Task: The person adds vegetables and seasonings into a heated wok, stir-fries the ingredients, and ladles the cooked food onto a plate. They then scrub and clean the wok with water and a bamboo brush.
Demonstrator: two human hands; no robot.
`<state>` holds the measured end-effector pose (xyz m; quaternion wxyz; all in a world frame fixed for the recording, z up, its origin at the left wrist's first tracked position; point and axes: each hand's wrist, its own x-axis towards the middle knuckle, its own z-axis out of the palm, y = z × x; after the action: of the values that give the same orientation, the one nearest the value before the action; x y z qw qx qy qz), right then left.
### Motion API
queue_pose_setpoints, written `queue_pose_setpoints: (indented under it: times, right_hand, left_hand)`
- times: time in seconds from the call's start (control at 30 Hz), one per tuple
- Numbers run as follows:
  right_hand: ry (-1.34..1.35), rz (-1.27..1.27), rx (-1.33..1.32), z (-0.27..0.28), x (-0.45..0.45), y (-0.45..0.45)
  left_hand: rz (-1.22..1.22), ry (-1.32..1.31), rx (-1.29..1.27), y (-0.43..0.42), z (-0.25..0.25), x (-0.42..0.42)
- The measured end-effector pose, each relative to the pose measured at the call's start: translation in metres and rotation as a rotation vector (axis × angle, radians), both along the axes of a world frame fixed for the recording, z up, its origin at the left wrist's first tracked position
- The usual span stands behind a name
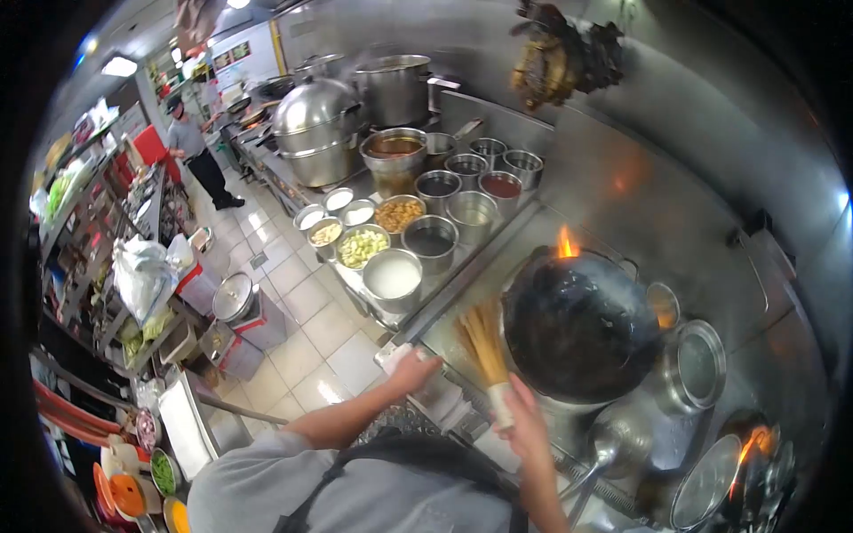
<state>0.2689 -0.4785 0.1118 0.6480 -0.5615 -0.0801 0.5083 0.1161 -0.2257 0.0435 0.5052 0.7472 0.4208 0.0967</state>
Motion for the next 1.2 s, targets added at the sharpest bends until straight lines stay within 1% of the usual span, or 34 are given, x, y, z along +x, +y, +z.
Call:
queue_pose_setpoints:
  times: [0.07,0.17,0.27,0.3,0.33,0.37,0.4,0.43,0.47,0.5,0.53,0.57,0.6,0.67,0.77,0.87,0.9,0.93,1.0,1.03,1.07,1.1,1.13,1.17,1.2]
  right_hand:
    - [0.069,0.071,-0.029,-0.024,-0.023,0.039]
    - [0.12,0.091,-0.204,-0.062,-0.068,0.094]
    - [0.086,0.174,-0.17,-0.08,-0.091,0.111]
    - [-0.02,0.231,-0.177,-0.075,-0.089,0.105]
    - [-0.12,0.272,-0.193,-0.07,-0.086,0.093]
    - [-0.213,0.304,-0.221,-0.064,-0.084,0.075]
    - [-0.282,0.239,-0.282,-0.057,-0.083,0.049]
    - [-0.344,0.185,-0.352,-0.047,-0.079,0.015]
    - [-0.407,0.137,-0.422,-0.042,-0.08,-0.025]
    - [-0.796,0.007,-0.615,-0.076,-0.08,-0.074]
    - [-1.186,-0.103,-0.823,-0.111,-0.082,-0.121]
    - [-0.999,-0.209,-1.075,-0.092,-0.1,-0.149]
    - [-0.788,-0.296,-1.306,-0.073,-0.121,-0.172]
    - [-0.696,-0.447,-1.42,-0.111,-0.158,-0.222]
    - [-0.37,-0.687,-0.947,-0.147,-0.19,-0.233]
    - [-0.751,-0.941,-1.147,-0.172,-0.189,-0.205]
    - [-0.823,-0.879,-1.165,-0.175,-0.176,-0.206]
    - [-0.642,-0.972,-0.965,-0.177,-0.166,-0.211]
    - [-0.291,-1.083,-0.543,-0.103,-0.123,-0.193]
    - [-0.307,-1.105,-0.451,-0.073,-0.095,-0.192]
    - [-0.327,-1.138,-0.392,-0.093,-0.05,-0.213]
    - [-0.457,-1.058,-0.481,-0.064,-0.018,-0.22]
    - [-0.426,-1.088,-0.411,-0.048,0.02,-0.225]
    - [-0.259,-1.038,-0.367,-0.031,0.063,-0.238]
    - [-0.103,-0.958,-0.227,-0.068,0.131,-0.274]
  left_hand:
    - [-0.016,0.139,0.274,0.034,-0.034,-0.026]
    - [-0.104,0.189,0.194,0.06,-0.062,-0.033]
    - [-0.162,0.163,0.092,0.063,-0.035,-0.041]
    - [-0.108,0.129,0.146,0.07,-0.067,-0.038]
    - [-0.189,0.042,0.149,0.075,-0.072,-0.042]
    - [-0.117,0.017,0.196,0.076,-0.083,-0.041]
    - [-0.046,-0.008,0.243,0.076,-0.094,-0.039]
    - [-0.15,-0.083,0.128,0.087,-0.103,-0.041]
    - [-0.17,-0.054,0.057,0.087,-0.094,-0.044]
    - [-0.178,-0.118,0.026,0.084,-0.08,-0.046]
    - [-0.172,-0.161,0.02,0.083,-0.084,-0.046]
    - [-0.207,-0.233,0.082,0.081,-0.076,-0.047]
    - [-0.217,-0.234,0.031,0.078,-0.068,-0.048]
    - [-0.211,-0.237,-0.064,0.076,-0.055,-0.049]
    - [-0.201,-0.255,-0.021,0.084,-0.072,-0.043]
    - [-0.152,-0.222,-0.003,0.083,-0.069,-0.042]
    - [-0.188,-0.203,-0.094,0.086,-0.073,-0.042]
    - [-0.167,-0.218,-0.068,0.086,-0.079,-0.042]
    - [-0.101,-0.257,-0.014,0.09,-0.099,-0.038]
    - [-0.175,-0.182,-0.042,0.09,-0.086,-0.039]
    - [-0.165,-0.158,-0.054,0.089,-0.082,-0.035]
    - [-0.131,-0.134,-0.067,0.089,-0.079,-0.034]
    - [-0.074,-0.109,-0.084,0.087,-0.077,-0.039]
    - [-0.038,-0.172,-0.179,0.088,-0.078,-0.035]
    - [0.027,-0.264,-0.264,0.082,-0.079,-0.032]
